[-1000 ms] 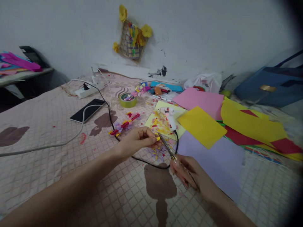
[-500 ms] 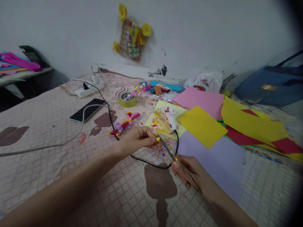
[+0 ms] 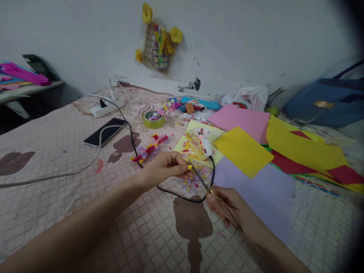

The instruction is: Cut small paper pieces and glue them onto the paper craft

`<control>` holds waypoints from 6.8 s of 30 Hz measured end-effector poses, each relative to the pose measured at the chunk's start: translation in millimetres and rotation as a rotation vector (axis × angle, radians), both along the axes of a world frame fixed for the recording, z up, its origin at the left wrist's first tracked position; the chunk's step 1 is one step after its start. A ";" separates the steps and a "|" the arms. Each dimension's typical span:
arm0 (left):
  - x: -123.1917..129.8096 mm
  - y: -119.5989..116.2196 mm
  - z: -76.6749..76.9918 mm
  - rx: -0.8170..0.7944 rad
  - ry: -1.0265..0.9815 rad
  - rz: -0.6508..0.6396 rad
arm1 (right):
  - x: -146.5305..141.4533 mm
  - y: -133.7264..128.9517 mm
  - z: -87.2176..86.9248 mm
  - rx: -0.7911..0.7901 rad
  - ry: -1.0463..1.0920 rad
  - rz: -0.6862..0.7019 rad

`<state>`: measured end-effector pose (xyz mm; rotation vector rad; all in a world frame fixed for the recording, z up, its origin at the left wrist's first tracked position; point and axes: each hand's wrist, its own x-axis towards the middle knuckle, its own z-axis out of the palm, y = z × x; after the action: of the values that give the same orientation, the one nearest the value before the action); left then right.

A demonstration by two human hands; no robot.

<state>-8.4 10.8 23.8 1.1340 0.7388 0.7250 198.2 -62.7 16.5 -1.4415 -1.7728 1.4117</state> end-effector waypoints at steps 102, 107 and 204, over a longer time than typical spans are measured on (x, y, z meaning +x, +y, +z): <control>16.6 -19.2 -12.7 -0.030 0.085 -0.026 | -13.8 3.9 -6.0 0.013 0.219 -0.241; 7.9 -9.2 -5.6 0.003 0.054 0.025 | 10.2 1.7 -3.5 -0.093 0.168 -0.023; -3.0 -0.4 1.4 -0.158 -0.078 -0.059 | 21.8 2.0 -4.3 0.063 -0.046 0.152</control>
<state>-11.4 10.4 25.2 0.9748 0.6819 0.6460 219.9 -60.6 12.2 -1.3408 -1.9747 1.3927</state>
